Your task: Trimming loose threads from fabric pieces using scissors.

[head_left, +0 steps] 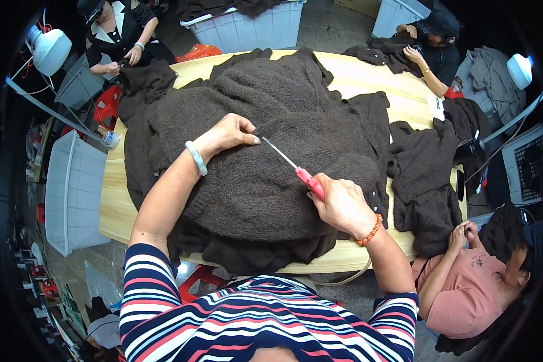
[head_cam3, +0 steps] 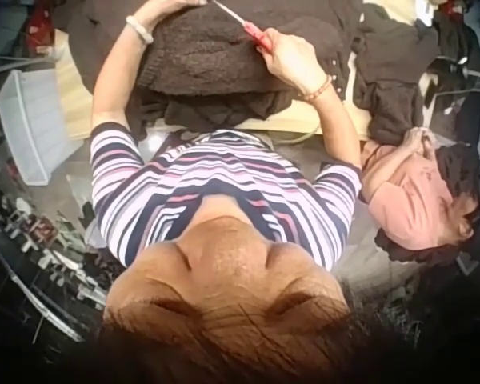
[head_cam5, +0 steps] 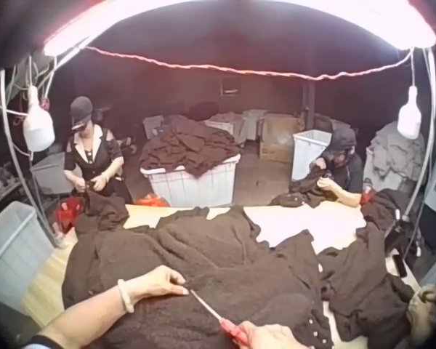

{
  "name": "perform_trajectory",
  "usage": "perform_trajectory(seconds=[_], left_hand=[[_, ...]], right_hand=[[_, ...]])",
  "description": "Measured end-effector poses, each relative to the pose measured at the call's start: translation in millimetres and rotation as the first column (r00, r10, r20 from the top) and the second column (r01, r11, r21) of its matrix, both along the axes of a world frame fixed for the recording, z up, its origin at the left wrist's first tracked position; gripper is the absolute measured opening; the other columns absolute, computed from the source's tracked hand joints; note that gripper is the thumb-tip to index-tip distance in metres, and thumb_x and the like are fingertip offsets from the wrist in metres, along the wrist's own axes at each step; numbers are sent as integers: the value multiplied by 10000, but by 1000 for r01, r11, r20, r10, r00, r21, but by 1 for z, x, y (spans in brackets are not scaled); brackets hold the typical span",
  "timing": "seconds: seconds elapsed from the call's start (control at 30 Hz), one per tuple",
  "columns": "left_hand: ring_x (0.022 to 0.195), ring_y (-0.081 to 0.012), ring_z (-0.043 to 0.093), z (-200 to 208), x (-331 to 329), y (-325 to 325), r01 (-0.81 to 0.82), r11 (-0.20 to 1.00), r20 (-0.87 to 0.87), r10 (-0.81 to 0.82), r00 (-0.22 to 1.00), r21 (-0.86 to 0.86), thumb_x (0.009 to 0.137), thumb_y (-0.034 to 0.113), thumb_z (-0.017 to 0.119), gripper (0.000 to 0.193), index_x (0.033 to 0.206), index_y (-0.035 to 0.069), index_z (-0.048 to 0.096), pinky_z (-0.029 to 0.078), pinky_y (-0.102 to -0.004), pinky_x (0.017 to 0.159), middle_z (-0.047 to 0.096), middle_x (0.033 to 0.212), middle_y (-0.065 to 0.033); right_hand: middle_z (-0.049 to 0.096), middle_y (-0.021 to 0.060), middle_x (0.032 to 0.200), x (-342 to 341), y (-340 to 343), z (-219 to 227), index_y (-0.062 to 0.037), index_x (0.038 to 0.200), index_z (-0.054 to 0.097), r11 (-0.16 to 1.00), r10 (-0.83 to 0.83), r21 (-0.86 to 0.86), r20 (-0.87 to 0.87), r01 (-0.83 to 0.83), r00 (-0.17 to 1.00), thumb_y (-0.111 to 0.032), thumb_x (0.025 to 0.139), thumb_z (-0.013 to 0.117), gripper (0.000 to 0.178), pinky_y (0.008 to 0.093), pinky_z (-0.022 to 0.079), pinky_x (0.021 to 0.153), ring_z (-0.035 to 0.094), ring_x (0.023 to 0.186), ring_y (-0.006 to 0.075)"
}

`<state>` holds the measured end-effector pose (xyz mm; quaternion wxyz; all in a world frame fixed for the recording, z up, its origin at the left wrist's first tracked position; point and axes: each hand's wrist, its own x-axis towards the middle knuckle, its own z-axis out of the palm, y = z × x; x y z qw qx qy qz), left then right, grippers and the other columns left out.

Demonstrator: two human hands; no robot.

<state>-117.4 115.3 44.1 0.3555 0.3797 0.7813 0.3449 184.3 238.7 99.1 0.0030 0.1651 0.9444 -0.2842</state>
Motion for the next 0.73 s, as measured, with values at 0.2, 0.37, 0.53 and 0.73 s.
perform_trajectory(seconds=[0.2,0.37,0.53,0.73], left_hand=[[587,-36,497,1,15,-8,-82,995,12,81,997,51,816,98,741,101,777,17,696,381,-226,519,595,660,36],[626,-51,557,6,21,-9,-112,986,171,90,981,125,825,119,744,124,844,1,711,436,-223,555,646,715,9],[638,-49,572,1,7,-2,-59,998,182,55,982,18,872,160,719,161,893,1,698,463,-211,594,654,749,11],[1029,-207,616,0,16,55,135,991,14,-135,991,-6,767,384,814,663,1192,-79,604,476,-295,915,655,1104,-186]], right_hand=[[654,193,707,6,0,-3,-25,909,594,997,77,10,-21,-77,997,-194,882,614,173,491,527,696,672,751,391],[652,209,734,3,0,-11,-74,977,601,996,83,-19,1,-83,997,-249,892,630,197,492,513,720,658,766,410],[642,207,747,9,10,-6,-72,982,570,997,15,-81,1,-15,1000,-248,899,625,202,500,504,716,645,770,422],[647,209,759,23,26,-9,-65,993,561,993,-83,-81,71,89,994,-238,906,621,202,500,505,720,645,783,431]])
